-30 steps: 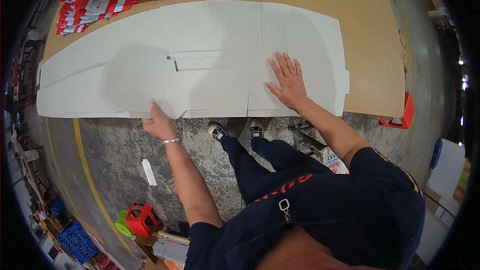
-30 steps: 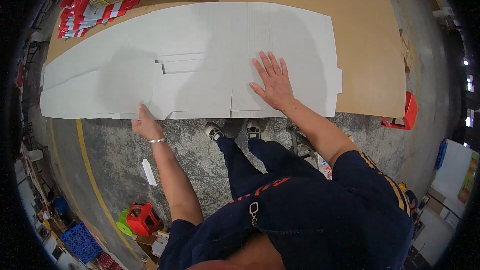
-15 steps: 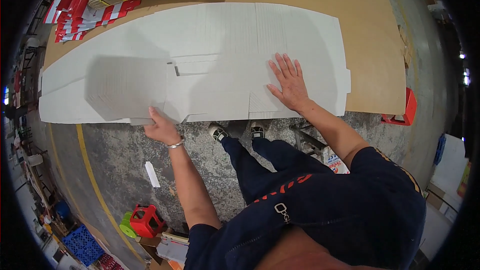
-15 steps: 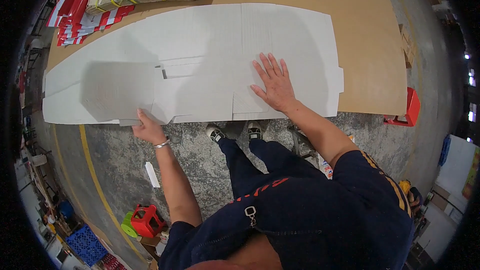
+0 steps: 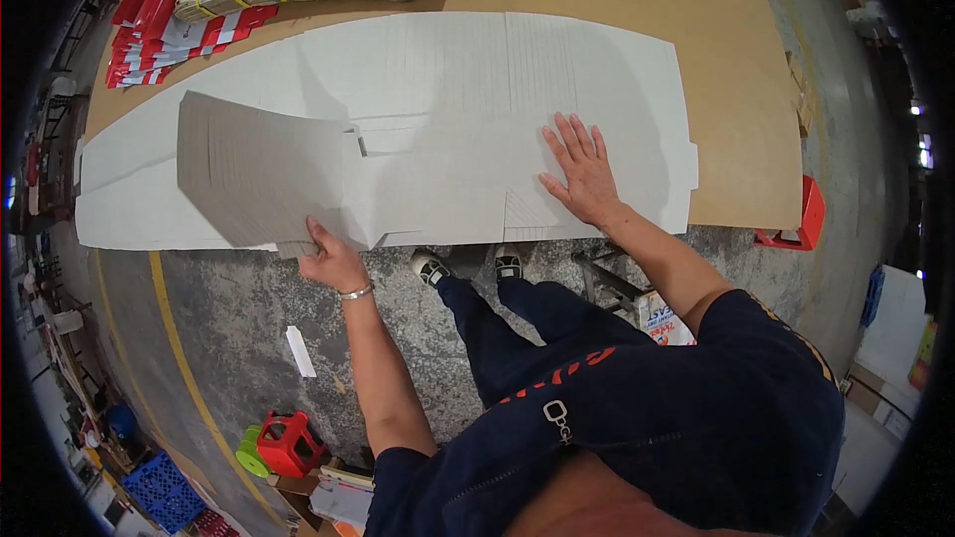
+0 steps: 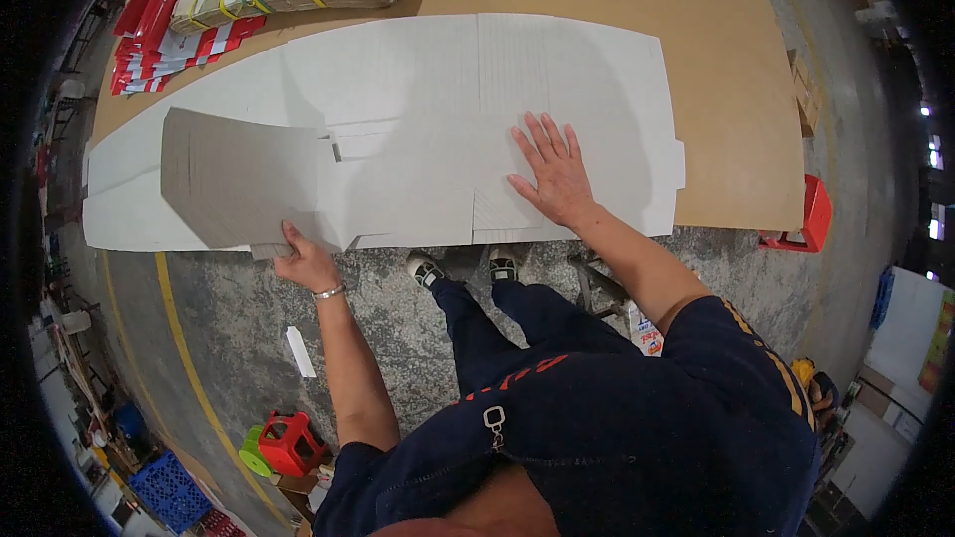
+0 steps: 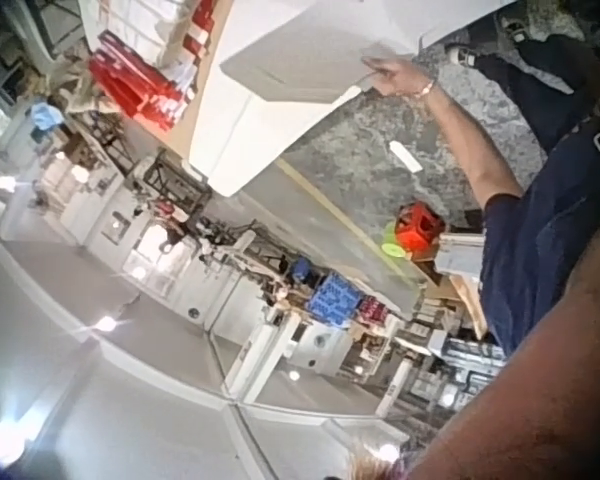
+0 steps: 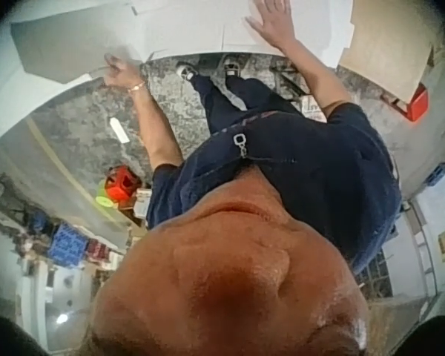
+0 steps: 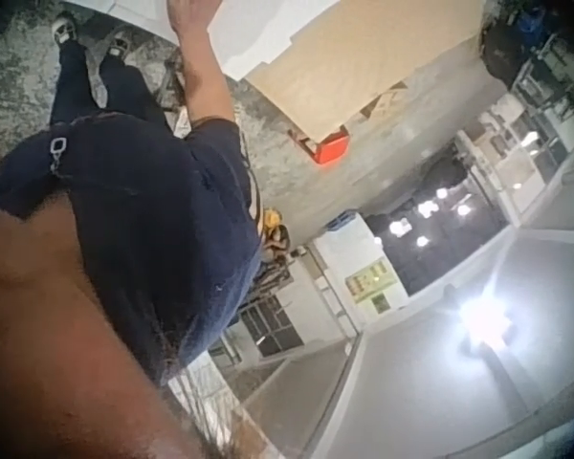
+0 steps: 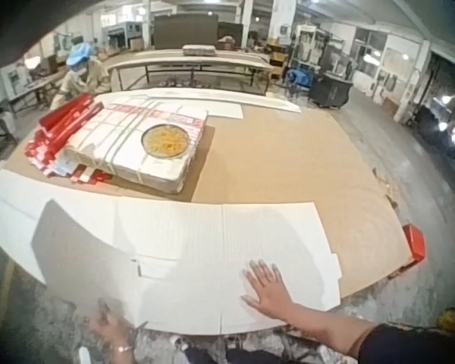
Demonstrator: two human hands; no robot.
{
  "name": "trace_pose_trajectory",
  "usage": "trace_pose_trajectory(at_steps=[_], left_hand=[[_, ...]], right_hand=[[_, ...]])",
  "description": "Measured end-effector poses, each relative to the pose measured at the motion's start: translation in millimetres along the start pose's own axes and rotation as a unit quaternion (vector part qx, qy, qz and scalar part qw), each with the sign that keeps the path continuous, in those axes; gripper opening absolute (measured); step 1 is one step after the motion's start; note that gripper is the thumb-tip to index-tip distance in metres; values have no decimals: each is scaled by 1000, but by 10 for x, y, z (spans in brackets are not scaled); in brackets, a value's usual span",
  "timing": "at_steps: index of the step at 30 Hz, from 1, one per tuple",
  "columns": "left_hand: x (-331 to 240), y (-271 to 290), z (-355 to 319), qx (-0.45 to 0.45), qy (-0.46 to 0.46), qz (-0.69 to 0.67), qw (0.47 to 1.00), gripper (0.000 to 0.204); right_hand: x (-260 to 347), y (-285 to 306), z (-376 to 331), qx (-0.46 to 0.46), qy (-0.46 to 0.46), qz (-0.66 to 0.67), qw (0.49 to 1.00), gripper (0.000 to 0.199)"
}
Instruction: Sorting and stacking cardboard sheets in a factory environment.
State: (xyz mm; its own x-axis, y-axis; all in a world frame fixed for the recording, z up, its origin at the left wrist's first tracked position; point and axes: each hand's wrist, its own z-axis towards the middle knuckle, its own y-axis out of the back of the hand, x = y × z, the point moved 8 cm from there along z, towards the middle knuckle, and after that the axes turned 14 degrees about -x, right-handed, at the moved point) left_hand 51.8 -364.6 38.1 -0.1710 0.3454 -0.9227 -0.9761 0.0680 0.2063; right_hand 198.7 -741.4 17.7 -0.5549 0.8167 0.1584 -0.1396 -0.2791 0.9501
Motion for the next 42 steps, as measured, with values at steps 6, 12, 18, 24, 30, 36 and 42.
trace_pose_trajectory(at_steps=[6, 12, 18, 24, 30, 36, 42], left_hand=[[558, -244, -29, 97, 519, -310, 791, 29], [-54, -11, -25, -4, -30, -6, 1000, 35], [634, -69, 127, 74, 386, -229, 891, 39], [-72, 23, -102, 7, -45, 21, 999, 34], [649, -132, -39, 100, 466, -246, 844, 22], [86, -28, -145, 30, 36, 42, 998, 24], [503, -219, -147, 136, 493, -293, 808, 26]], right_hand=[[-22, 11, -22, 1, -4, 1, 1000, 67], [-63, 50, -51, -1, -2, 12, 1000, 67], [-37, 80, -39, -10, 1, 18, 1000, 68], [-167, 80, -116, -6, -1, -4, 1000, 68], [-169, 122, -106, -10, -2, 12, 1000, 68], [-258, 121, -145, -6, -8, 6, 1000, 68], [-288, 155, -158, -3, -8, 5, 1000, 69]])
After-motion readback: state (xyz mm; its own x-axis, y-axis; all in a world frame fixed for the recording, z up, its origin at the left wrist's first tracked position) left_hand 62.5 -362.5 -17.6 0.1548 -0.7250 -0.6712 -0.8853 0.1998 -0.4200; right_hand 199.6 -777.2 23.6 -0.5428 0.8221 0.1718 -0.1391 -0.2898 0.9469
